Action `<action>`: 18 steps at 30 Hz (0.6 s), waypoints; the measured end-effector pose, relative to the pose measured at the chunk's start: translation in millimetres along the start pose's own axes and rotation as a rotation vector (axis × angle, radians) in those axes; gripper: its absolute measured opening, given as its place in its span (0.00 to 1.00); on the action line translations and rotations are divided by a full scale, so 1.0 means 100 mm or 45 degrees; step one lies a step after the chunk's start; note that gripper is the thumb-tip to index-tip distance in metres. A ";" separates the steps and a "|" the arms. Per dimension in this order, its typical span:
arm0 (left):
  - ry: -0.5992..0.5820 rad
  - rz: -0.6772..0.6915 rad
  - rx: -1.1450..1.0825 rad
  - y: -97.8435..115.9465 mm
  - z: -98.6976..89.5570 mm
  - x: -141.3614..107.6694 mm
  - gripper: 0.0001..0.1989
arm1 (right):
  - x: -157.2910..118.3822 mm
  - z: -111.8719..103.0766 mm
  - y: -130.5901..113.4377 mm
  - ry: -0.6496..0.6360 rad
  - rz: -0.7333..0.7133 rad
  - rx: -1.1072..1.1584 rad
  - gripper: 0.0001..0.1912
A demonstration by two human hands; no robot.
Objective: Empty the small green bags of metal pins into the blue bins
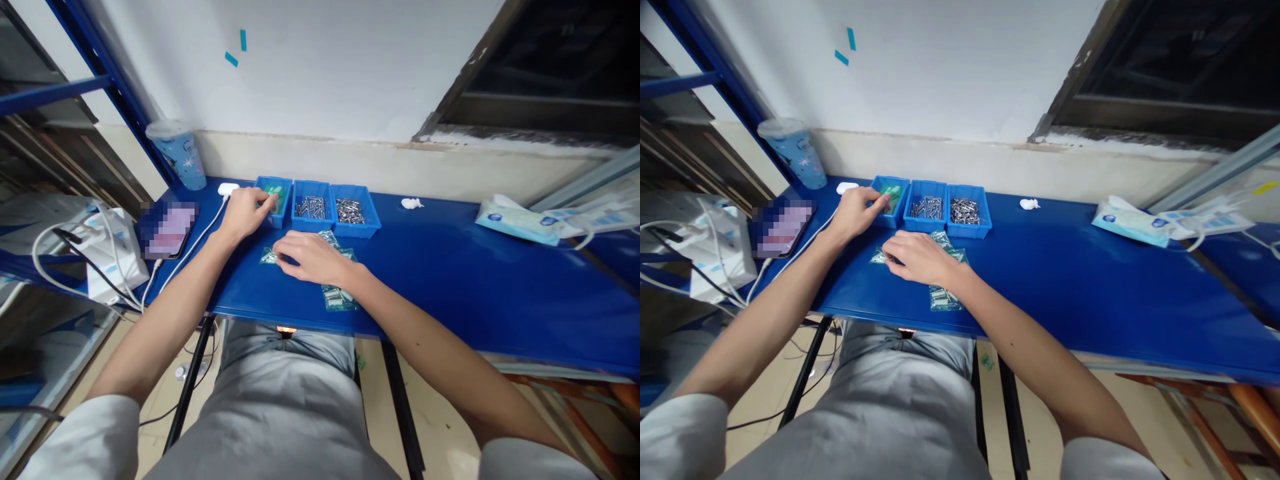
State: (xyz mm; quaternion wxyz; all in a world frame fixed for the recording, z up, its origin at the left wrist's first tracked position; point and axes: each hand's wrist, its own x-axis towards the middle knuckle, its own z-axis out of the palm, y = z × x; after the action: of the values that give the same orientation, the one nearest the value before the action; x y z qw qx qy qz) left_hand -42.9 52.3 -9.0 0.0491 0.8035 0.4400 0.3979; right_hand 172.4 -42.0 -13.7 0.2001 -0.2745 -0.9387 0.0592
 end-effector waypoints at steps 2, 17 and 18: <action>-0.054 -0.031 0.032 0.01 -0.01 0.00 0.28 | 0.00 0.00 0.01 -0.023 0.008 0.016 0.08; 0.063 0.190 0.009 0.27 -0.05 -0.02 0.26 | 0.00 0.02 -0.02 0.065 -0.062 -0.234 0.09; 0.077 0.208 -0.030 0.30 -0.06 -0.03 0.26 | 0.00 0.02 0.00 0.148 -0.058 -0.213 0.10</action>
State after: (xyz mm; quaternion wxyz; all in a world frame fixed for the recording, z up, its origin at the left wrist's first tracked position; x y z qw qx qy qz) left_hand -27.6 29.9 6.0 0.0127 0.8237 0.3693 0.4300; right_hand 171.6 -42.5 -15.5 0.2318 -0.2720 -0.9331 -0.0400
